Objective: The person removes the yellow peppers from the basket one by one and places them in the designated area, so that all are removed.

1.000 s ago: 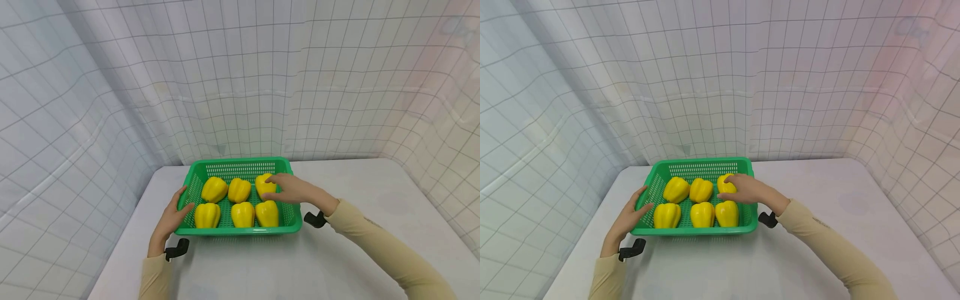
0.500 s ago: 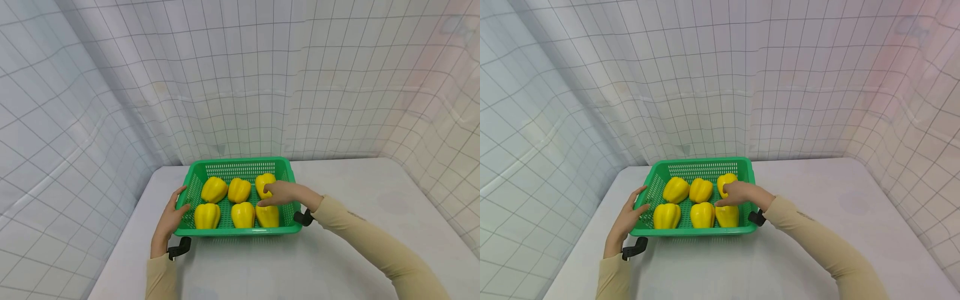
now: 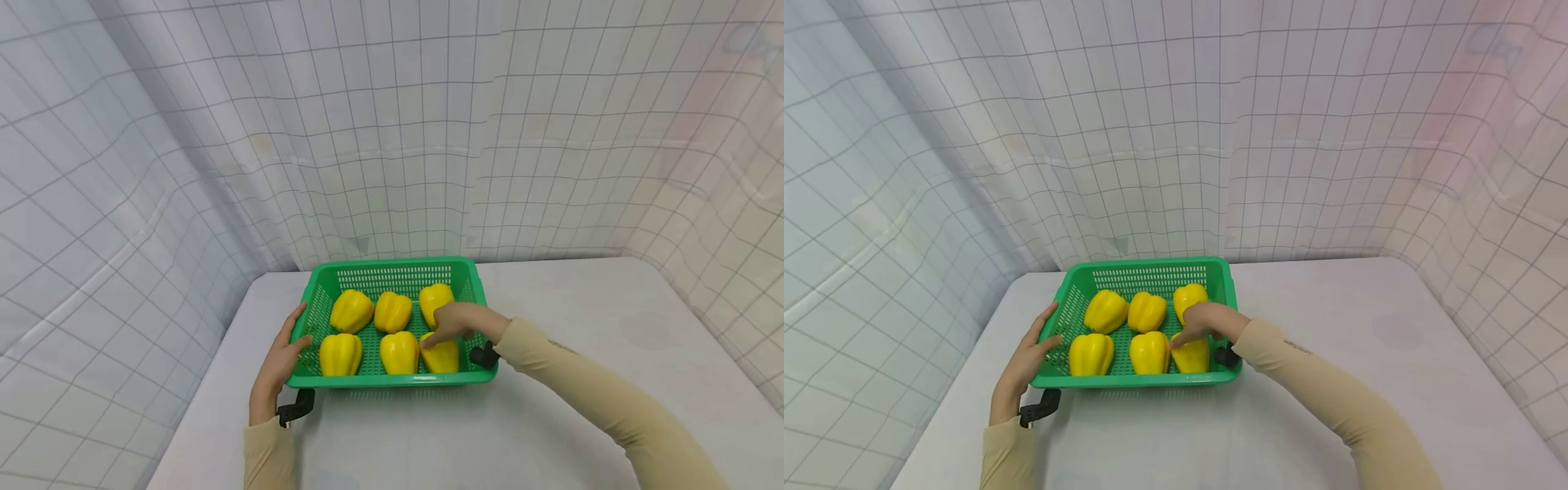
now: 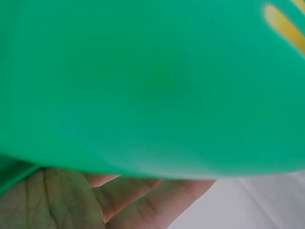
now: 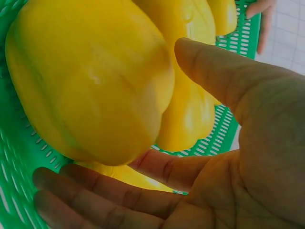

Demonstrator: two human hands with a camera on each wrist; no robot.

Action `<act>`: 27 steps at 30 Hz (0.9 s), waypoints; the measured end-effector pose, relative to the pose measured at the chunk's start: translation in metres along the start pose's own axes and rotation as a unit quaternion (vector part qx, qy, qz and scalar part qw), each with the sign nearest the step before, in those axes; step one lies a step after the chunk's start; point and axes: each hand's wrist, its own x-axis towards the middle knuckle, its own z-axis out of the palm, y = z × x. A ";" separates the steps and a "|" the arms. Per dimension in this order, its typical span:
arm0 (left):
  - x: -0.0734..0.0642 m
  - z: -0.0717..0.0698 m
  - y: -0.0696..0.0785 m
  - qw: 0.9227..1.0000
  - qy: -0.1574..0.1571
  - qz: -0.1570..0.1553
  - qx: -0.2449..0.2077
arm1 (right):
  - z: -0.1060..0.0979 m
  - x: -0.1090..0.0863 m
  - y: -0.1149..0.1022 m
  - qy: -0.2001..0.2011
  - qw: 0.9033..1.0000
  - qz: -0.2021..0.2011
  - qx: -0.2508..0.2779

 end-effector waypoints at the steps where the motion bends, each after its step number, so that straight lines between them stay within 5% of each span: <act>1: -0.001 0.000 0.000 1.000 0.001 0.001 0.000 | 0.000 0.001 0.000 -0.002 1.000 0.002 0.000; 19: -0.002 0.003 -0.004 1.000 0.014 0.017 0.015 | 0.002 0.013 0.005 -0.036 0.999 -0.005 0.022; 27: -0.005 0.002 0.007 1.000 0.004 0.009 0.007 | 0.002 0.017 0.009 -0.035 0.998 -0.013 0.041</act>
